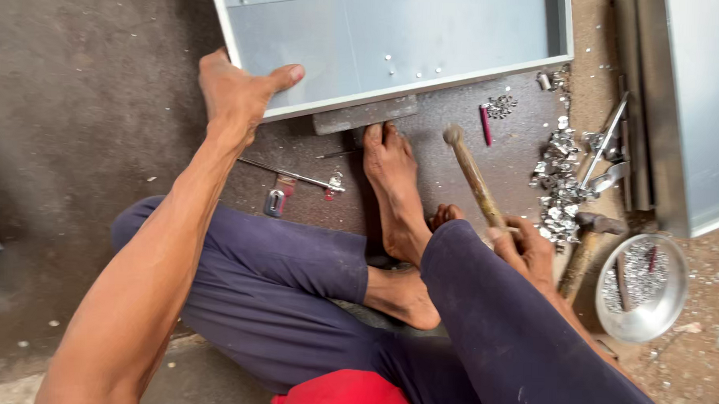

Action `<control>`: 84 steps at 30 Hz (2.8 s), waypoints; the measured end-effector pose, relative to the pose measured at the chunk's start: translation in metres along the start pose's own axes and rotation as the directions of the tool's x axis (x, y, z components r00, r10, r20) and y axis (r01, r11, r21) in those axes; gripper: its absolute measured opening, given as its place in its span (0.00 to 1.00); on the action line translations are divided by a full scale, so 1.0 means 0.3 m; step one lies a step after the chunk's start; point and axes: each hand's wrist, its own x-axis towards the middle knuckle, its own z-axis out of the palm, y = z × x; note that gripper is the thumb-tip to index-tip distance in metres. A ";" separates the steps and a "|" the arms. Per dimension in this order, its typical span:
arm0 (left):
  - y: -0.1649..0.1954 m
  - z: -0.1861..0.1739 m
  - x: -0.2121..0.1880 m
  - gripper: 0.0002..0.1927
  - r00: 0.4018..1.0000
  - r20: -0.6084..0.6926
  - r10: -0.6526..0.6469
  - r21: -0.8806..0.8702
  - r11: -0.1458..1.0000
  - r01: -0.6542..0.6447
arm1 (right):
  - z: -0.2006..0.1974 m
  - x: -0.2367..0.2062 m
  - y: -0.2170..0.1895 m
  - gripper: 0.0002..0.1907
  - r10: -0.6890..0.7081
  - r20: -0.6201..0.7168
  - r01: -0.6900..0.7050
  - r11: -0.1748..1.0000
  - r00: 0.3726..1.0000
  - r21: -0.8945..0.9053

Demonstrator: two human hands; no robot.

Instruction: The person sits on the floor and assembles metal boxes by hammering small metal pieces into pre-drilled holes on a white panel. They use a hammer and a metal punch to secure the pieces, then attach a metal frame to the panel and insert a locking mechanism.

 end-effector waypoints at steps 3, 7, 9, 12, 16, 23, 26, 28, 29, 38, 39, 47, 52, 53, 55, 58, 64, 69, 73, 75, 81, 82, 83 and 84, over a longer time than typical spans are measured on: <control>-0.010 -0.004 -0.035 0.21 0.999 -0.022 0.043 0.028 0.999 -0.042 | 0.048 0.024 -0.092 0.19 -0.350 0.082 0.347 0.937 0.933 0.044; 0.004 -0.015 -0.038 0.21 0.970 -0.046 0.239 0.137 0.963 -0.231 | 0.093 0.132 -0.149 0.19 -0.355 0.183 0.326 0.930 0.917 0.171; 0.002 -0.015 -0.031 0.21 0.980 -0.010 0.197 0.118 0.974 -0.194 | 0.098 0.148 -0.209 0.20 -0.372 0.156 0.332 0.914 0.915 0.234; -0.024 -0.006 -0.026 0.23 0.985 -0.021 0.174 0.159 0.973 -0.168 | 0.154 0.162 -0.357 0.21 -0.238 0.307 0.198 0.968 0.921 0.156; -0.051 0.002 -0.030 0.24 0.914 -0.060 0.402 0.190 0.903 -0.385 | 0.481 0.274 -0.455 0.20 -0.468 0.152 0.487 0.778 0.871 -0.396; -0.023 0.015 -0.034 0.22 0.966 -0.038 0.256 0.087 0.964 -0.252 | 0.699 0.382 -0.313 0.21 -0.398 -0.027 0.364 0.863 0.917 -0.351; -0.043 0.019 -0.025 0.22 0.948 -0.061 0.312 0.099 0.947 -0.306 | 0.653 0.367 -0.364 0.18 -0.427 0.052 0.399 0.787 0.903 -0.471; -0.069 0.016 -0.030 0.23 0.982 -0.063 0.178 0.144 0.975 -0.167 | 0.636 0.351 -0.382 0.18 -0.424 0.115 0.409 0.714 0.899 -0.569; -0.080 0.013 -0.033 0.23 0.984 -0.059 0.165 0.145 0.977 -0.155 | 0.644 0.349 -0.376 0.18 -0.423 0.116 0.411 0.719 0.899 -0.560; -0.045 0.011 -0.006 0.31 0.995 -0.099 0.026 0.364 0.931 0.012 | 0.695 0.393 -0.337 0.21 -0.335 0.083 0.328 0.790 0.938 -0.518; -0.036 0.004 -0.006 0.34 0.993 -0.108 -0.044 0.460 0.883 0.089 | 0.676 0.382 -0.376 0.21 -0.289 0.116 0.300 0.750 0.950 -0.589; 0.210 0.136 -0.032 0.29 0.781 0.547 0.302 0.494 0.636 -0.592 | 0.072 0.154 -0.113 0.22 -0.257 -0.095 0.173 0.838 0.962 -0.517; 0.515 0.089 0.060 0.34 0.672 0.740 0.010 0.613 0.401 -0.681 | 0.124 0.250 0.026 0.20 -0.322 -0.124 0.306 0.943 0.939 -0.130; 0.551 0.058 0.074 0.33 0.719 0.692 0.058 0.611 0.484 -0.627 | 0.134 0.249 -0.016 0.19 -0.383 -0.064 0.373 0.919 0.922 -0.129; 0.552 0.044 0.034 0.31 0.808 0.583 0.079 0.559 0.683 -0.470 | 0.142 0.223 -0.146 0.17 -0.503 0.068 0.508 0.855 0.862 -0.105; 0.553 -0.005 0.032 0.28 0.911 0.413 0.014 0.196 0.975 -0.104 | 0.188 0.155 -0.359 0.20 -0.200 0.240 0.119 0.941 0.950 0.316; 0.375 -0.073 -0.056 0.25 0.924 0.323 -0.206 -0.277 0.913 0.300 | 0.178 0.088 -0.494 0.26 -0.138 0.274 -0.148 0.575 0.952 0.805; -0.096 -0.046 -0.358 0.16 0.962 0.270 0.033 0.464 0.871 -0.160 | 0.082 0.066 -0.520 0.32 -0.137 0.218 -0.139 0.436 0.966 0.889; -0.239 0.008 -0.454 0.21 0.801 0.422 0.424 0.563 0.570 -0.599 | 0.101 0.074 -0.561 0.36 -0.169 0.179 -0.085 0.453 0.969 0.887; -0.211 0.033 -0.454 0.20 0.819 0.484 0.308 0.521 0.650 -0.553 | 0.112 0.093 -0.563 0.33 -0.140 0.151 -0.074 0.446 0.979 0.892; -0.168 0.016 -0.404 0.12 0.775 0.561 0.292 0.562 0.553 -0.615 | 0.163 0.151 -0.470 0.22 0.040 0.148 -0.141 0.622 0.988 0.770; -0.186 -0.002 -0.391 0.12 0.777 0.557 0.294 0.583 0.528 -0.618 | 0.183 0.148 -0.450 0.21 0.093 0.164 -0.185 0.644 0.982 0.742; -0.207 -0.021 -0.382 0.11 0.819 0.521 0.242 0.643 0.519 -0.563 | 0.204 0.140 -0.429 0.18 0.113 0.180 -0.209 0.663 0.977 0.719; -0.227 -0.043 -0.373 0.11 0.852 0.487 0.194 0.693 0.507 -0.512 | 0.219 0.126 -0.409 0.16 0.137 0.187 -0.230 0.681 0.973 0.696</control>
